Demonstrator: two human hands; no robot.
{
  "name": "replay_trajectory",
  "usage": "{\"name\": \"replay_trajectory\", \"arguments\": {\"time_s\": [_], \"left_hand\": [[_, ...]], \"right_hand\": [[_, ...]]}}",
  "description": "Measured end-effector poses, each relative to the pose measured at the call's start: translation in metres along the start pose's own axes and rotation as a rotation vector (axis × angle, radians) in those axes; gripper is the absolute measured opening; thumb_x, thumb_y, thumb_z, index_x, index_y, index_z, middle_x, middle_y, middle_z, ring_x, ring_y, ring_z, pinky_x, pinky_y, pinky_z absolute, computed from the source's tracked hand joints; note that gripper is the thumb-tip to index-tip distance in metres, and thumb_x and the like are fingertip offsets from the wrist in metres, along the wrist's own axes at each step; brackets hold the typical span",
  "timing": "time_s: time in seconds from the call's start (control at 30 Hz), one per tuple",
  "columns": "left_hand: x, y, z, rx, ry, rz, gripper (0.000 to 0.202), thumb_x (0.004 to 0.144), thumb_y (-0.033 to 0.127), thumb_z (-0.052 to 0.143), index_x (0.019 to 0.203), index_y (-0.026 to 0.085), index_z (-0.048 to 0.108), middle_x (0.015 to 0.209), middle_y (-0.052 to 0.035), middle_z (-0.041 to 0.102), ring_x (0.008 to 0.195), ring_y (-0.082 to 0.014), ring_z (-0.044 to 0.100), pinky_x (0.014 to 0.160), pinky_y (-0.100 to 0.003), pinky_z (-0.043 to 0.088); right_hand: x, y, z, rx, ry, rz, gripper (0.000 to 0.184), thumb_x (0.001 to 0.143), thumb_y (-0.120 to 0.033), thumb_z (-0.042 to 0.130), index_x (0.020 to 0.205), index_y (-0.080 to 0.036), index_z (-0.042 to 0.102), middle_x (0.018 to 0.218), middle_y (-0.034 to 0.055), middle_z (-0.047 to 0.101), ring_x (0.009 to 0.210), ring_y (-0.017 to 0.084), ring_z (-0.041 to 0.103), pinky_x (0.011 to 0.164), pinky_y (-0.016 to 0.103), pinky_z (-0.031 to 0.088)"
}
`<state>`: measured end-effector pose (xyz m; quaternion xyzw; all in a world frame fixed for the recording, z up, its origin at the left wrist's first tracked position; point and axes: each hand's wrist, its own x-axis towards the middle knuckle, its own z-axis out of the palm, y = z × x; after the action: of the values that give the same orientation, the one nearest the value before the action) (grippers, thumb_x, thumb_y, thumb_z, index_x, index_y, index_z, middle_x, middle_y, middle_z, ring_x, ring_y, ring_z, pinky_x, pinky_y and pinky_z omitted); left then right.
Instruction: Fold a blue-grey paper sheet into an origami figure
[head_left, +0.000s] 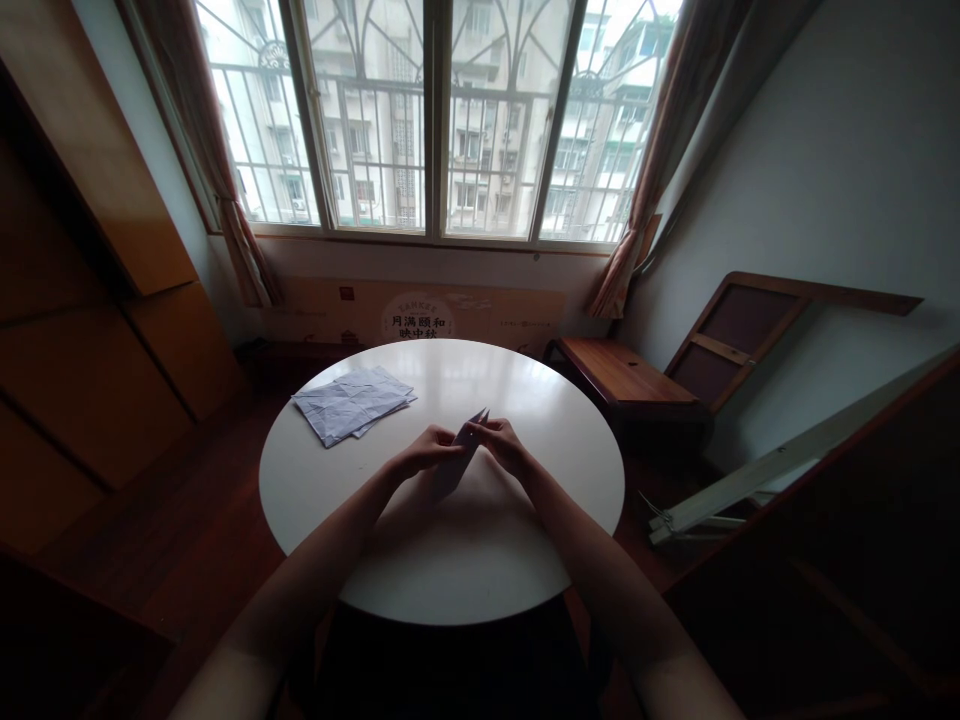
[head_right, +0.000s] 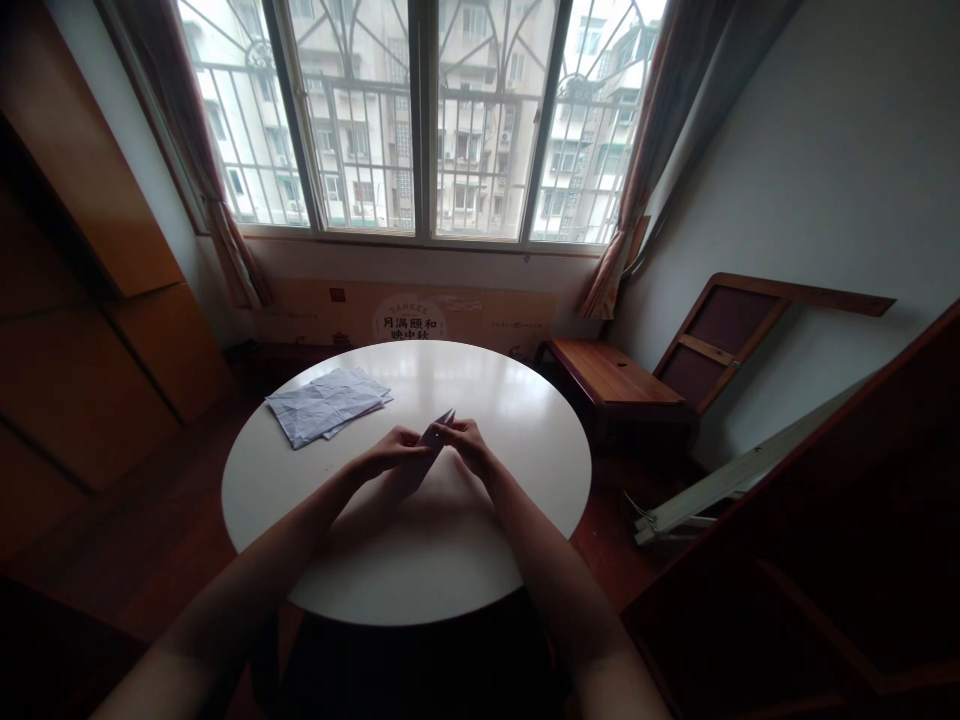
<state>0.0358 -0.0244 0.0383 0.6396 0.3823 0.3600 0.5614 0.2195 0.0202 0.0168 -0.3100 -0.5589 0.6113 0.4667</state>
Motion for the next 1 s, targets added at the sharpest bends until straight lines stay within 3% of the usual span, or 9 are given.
{"name": "replay_trajectory", "arguments": {"time_s": [0.2,0.37,0.47,0.67,0.83,1.0], "left_hand": [[-0.002,0.003,-0.001,-0.019,-0.067,-0.052,0.042,0.063,0.047,0.081,0.07,0.007,0.069,0.058,-0.0009,0.056,0.052,-0.0107,0.049,0.051,-0.023,0.032],[-0.002,0.0,-0.002,-0.071,-0.074,-0.08,0.041,0.062,0.045,0.082,0.07,0.007,0.069,0.057,-0.0007,0.056,0.05,-0.0093,0.049,0.048,-0.021,0.032],[0.001,-0.008,-0.005,-0.158,-0.017,-0.081,0.04,0.063,0.044,0.082,0.073,0.007,0.07,0.057,-0.0012,0.057,0.048,-0.0082,0.049,0.046,-0.02,0.031],[0.007,-0.016,-0.011,-0.312,0.134,-0.085,0.042,0.061,0.04,0.085,0.081,0.006,0.073,0.062,-0.0044,0.063,0.051,-0.0105,0.053,0.048,-0.021,0.035],[0.005,-0.012,-0.008,-0.293,0.104,-0.08,0.04,0.061,0.039,0.085,0.079,0.005,0.074,0.06,-0.0048,0.064,0.05,-0.0098,0.053,0.048,-0.021,0.033],[0.003,-0.011,-0.007,-0.274,0.03,-0.086,0.038,0.063,0.039,0.084,0.078,0.005,0.075,0.058,-0.0029,0.062,0.048,-0.0087,0.05,0.048,-0.021,0.031]], "right_hand": [[0.001,-0.008,-0.004,0.103,0.121,0.022,0.035,0.057,-0.047,0.084,0.07,-0.015,0.076,0.075,0.0064,0.068,0.074,0.018,0.059,0.073,0.032,0.045],[0.004,-0.009,-0.011,0.108,0.249,0.067,0.042,0.051,-0.05,0.086,0.072,-0.015,0.076,0.066,0.003,0.061,0.063,0.012,0.05,0.065,0.029,0.041],[0.004,-0.01,-0.012,0.118,0.285,0.111,0.044,0.05,-0.052,0.086,0.073,-0.016,0.075,0.065,0.0014,0.057,0.059,0.01,0.046,0.061,0.028,0.04],[0.001,-0.009,-0.004,-0.045,0.125,0.173,0.048,0.055,-0.056,0.082,0.074,-0.014,0.073,0.065,0.0012,0.054,0.058,0.01,0.047,0.058,0.028,0.037],[-0.005,-0.013,0.0,-0.151,-0.027,0.107,0.045,0.062,-0.056,0.078,0.062,-0.014,0.065,0.058,-0.0006,0.052,0.056,0.01,0.045,0.057,0.027,0.033],[-0.009,-0.018,0.001,-0.204,-0.062,0.087,0.043,0.061,-0.054,0.078,0.059,-0.014,0.062,0.056,-0.0019,0.05,0.054,0.009,0.041,0.055,0.027,0.029]]}}
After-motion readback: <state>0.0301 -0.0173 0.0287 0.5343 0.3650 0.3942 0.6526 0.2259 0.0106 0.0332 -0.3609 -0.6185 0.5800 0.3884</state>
